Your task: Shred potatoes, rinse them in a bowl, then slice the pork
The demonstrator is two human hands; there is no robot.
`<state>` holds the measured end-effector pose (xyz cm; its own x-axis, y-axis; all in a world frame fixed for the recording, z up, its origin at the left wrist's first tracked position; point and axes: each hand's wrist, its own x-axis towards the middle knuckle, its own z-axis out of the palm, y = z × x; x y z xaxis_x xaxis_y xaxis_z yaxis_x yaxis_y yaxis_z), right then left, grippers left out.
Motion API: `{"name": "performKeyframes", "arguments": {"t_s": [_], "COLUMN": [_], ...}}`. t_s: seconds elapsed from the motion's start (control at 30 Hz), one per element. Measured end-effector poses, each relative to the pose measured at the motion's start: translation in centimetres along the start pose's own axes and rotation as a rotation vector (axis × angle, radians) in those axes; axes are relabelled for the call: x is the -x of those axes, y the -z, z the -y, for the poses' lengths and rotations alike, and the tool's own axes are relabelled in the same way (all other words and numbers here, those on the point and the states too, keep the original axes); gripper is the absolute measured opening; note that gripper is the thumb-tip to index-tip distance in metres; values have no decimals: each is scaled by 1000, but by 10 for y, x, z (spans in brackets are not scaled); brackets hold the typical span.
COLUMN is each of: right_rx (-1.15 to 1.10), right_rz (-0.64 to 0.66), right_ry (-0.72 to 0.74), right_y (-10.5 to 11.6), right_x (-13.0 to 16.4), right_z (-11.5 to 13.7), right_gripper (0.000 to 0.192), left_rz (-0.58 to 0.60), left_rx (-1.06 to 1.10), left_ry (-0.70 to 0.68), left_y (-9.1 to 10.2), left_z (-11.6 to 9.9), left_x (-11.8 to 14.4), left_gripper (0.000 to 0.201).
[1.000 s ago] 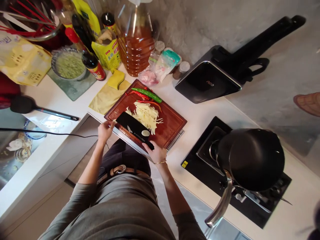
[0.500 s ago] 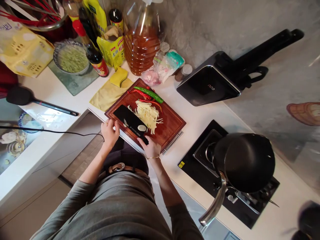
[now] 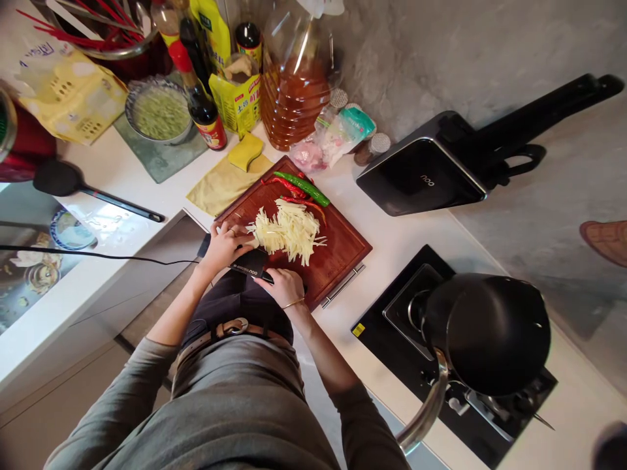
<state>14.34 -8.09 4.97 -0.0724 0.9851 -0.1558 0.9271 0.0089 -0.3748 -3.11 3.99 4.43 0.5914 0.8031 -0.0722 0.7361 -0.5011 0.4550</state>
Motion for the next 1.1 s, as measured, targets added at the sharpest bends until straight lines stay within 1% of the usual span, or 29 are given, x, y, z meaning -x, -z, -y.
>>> {"name": "performKeyframes", "arguments": {"t_s": [0.13, 0.2, 0.27, 0.37, 0.47, 0.5, 0.53, 0.6, 0.7, 0.8, 0.87, 0.97, 1.03, 1.07, 1.1], "right_rx": [8, 1, -15, -56, -171, -226, -284, -397, -532, -579, -578, -606, -669, -713, -764], "right_rz": [24, 21, 8, -53, -172, -204, -228, -255, -268, -262, -256, -255, -243, -233, -221], "right_ry": [32, 19, -9, -104, -277, -332, -381, -461, -543, -556, -547, -550, -561, -570, -579], "right_y": [0, 2, 4, 7, 7, 6, 6, 4, 1, -2, -2, 1, 4, 5, 5], "right_x": [10, 21, 35, 61, 79, 82, 83, 81, 72, 61, 56, 50, 45, 43, 40], "right_z": [-5, -13, -25, -45, -60, -63, -64, -64, -60, -55, -52, -45, -38, -34, -29], "right_gripper": [39, 38, 36, 35, 43, 45, 46, 47, 50, 51, 50, 49, 48, 47, 46], "left_rz": [86, 61, -26, -216, -416, -437, -421, -316, -123, 4, 51, 113, 137, 138, 130], "left_rx": [18, 48, 84, 204, 309, 324, 334, 310, 112, -97, -141, -48, 100, 188, 276], "left_ry": [54, 102, 209, 430, 600, 629, 642, 620, 533, 498, 491, 513, 570, 579, 559], "left_y": [-4, -3, -1, -2, -14, -19, -25, -36, -48, -54, -54, -48, -40, -36, -32], "left_z": [14, 20, 27, 40, 51, 52, 52, 47, 31, 17, 12, 12, 14, 14, 15], "left_x": [-11, -14, -14, -4, 17, 24, 32, 44, 53, 52, 49, 47, 46, 43, 40], "left_gripper": [22, 22, 22, 23, 23, 23, 22, 23, 31, 37, 35, 25, 20, 19, 19]}}
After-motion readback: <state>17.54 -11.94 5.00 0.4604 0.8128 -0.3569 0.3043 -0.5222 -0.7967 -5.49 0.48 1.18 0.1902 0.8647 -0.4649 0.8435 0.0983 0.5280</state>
